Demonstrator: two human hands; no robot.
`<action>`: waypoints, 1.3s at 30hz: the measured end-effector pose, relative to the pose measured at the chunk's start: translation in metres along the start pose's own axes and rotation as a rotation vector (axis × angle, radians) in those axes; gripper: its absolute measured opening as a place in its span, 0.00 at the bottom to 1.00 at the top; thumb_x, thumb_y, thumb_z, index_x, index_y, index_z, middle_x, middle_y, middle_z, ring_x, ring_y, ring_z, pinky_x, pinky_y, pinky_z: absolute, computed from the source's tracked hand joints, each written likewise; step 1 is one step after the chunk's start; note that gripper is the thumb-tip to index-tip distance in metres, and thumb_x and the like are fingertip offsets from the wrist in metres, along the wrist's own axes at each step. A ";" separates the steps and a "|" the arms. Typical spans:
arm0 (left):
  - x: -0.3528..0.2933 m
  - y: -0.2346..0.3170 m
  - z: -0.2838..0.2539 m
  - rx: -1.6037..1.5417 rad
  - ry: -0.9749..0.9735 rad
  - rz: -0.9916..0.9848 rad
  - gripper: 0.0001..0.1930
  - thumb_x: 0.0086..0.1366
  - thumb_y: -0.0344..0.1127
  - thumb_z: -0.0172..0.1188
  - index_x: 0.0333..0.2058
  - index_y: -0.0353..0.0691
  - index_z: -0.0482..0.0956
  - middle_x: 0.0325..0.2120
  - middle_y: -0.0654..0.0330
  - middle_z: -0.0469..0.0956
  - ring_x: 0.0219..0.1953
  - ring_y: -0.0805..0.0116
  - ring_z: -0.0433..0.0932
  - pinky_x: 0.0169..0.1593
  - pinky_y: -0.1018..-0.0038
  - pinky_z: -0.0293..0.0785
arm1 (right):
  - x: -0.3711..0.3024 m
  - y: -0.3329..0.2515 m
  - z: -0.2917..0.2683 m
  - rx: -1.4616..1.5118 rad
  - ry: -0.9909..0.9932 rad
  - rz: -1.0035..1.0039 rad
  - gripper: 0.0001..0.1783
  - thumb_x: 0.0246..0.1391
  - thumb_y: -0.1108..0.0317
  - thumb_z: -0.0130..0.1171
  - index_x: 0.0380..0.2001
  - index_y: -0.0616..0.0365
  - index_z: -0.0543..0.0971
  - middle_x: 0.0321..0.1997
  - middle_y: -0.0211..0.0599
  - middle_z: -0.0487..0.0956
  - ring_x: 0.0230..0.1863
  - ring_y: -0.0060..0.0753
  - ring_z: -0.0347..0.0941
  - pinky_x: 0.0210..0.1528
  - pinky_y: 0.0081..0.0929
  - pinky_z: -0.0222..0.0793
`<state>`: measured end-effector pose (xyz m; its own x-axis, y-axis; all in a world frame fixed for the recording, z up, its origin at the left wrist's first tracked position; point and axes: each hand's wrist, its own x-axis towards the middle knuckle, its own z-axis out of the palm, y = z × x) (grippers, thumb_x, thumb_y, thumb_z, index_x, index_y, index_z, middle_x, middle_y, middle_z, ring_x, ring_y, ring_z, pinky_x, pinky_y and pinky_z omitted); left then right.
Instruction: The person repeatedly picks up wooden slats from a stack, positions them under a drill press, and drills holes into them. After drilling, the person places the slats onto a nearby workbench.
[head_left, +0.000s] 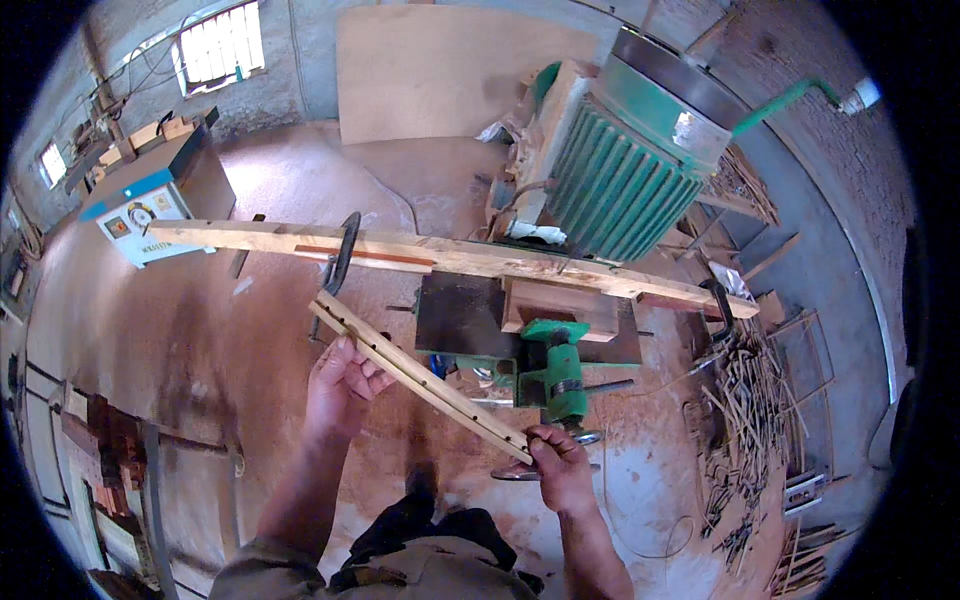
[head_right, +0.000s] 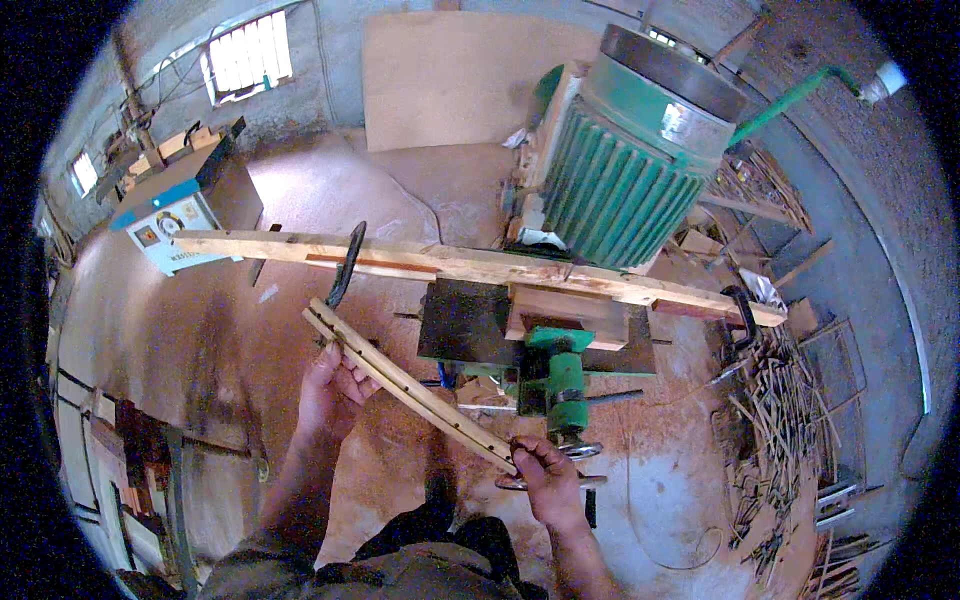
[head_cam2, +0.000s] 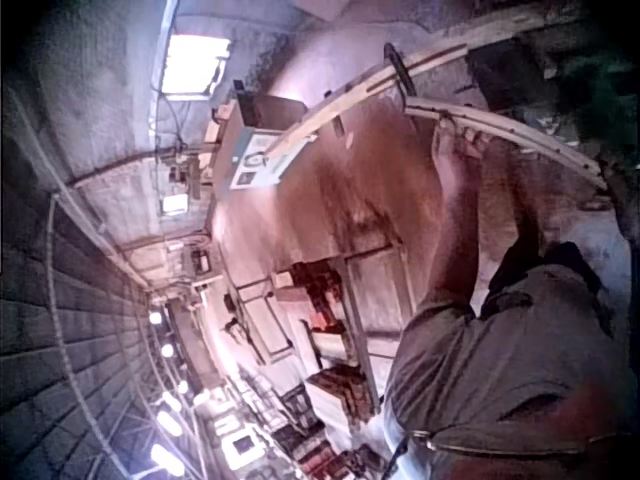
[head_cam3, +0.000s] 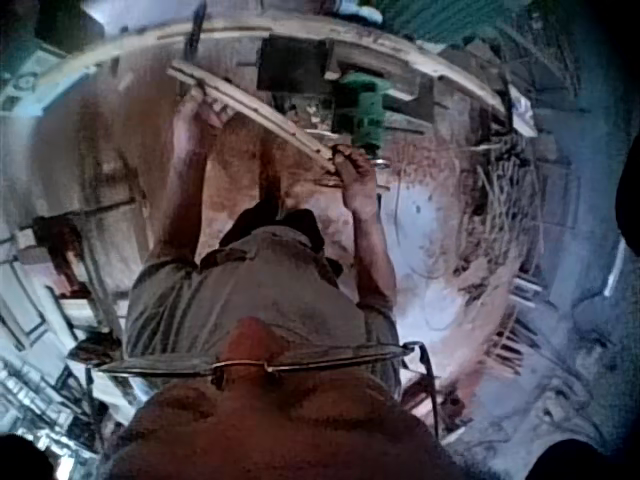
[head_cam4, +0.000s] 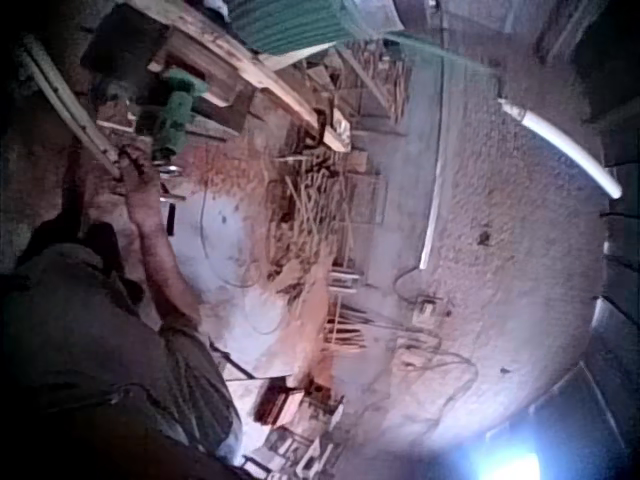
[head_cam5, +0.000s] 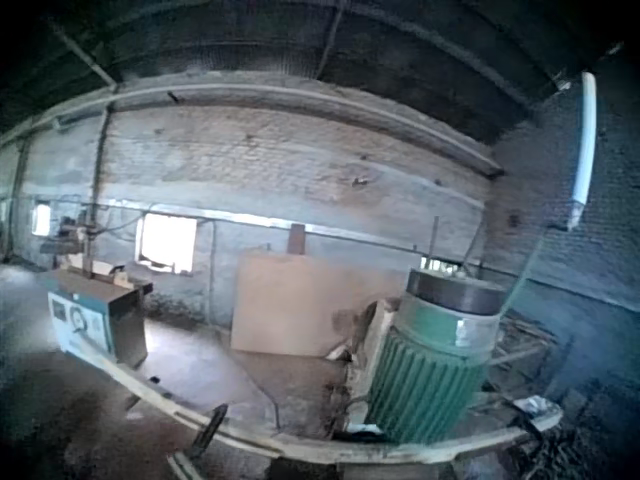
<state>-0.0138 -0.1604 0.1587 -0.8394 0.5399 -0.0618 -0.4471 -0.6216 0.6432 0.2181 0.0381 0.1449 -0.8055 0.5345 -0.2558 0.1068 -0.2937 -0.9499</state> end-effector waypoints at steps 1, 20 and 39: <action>0.005 -0.002 0.003 0.017 0.022 -0.023 0.16 0.65 0.49 0.54 0.41 0.42 0.72 0.36 0.60 0.78 0.40 0.66 0.78 0.45 0.64 0.77 | 0.005 -0.007 -0.005 0.028 0.008 0.026 0.09 0.59 0.74 0.50 0.41 0.64 0.75 0.35 0.34 0.77 0.31 0.26 0.75 0.34 0.26 0.77; 0.044 -0.066 0.040 -0.029 0.243 -0.017 0.12 0.66 0.45 0.54 0.41 0.47 0.73 0.35 0.61 0.74 0.33 0.68 0.74 0.37 0.70 0.75 | 0.093 -0.066 -0.131 0.224 -0.040 0.002 0.09 0.60 0.63 0.55 0.39 0.55 0.74 0.35 0.35 0.79 0.31 0.29 0.76 0.32 0.28 0.74; 0.228 -0.093 -0.066 0.142 0.344 0.222 0.12 0.67 0.42 0.54 0.41 0.39 0.76 0.29 0.63 0.76 0.29 0.71 0.75 0.34 0.74 0.76 | 0.013 0.010 -0.218 0.289 0.598 0.149 0.11 0.60 0.66 0.51 0.39 0.64 0.72 0.33 0.46 0.79 0.27 0.38 0.76 0.27 0.34 0.75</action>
<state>-0.1837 -0.0170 0.0344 -0.9753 0.1663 -0.1452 -0.2172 -0.6045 0.7664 0.3361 0.2151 0.0928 -0.3246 0.7935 -0.5148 -0.0351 -0.5540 -0.8318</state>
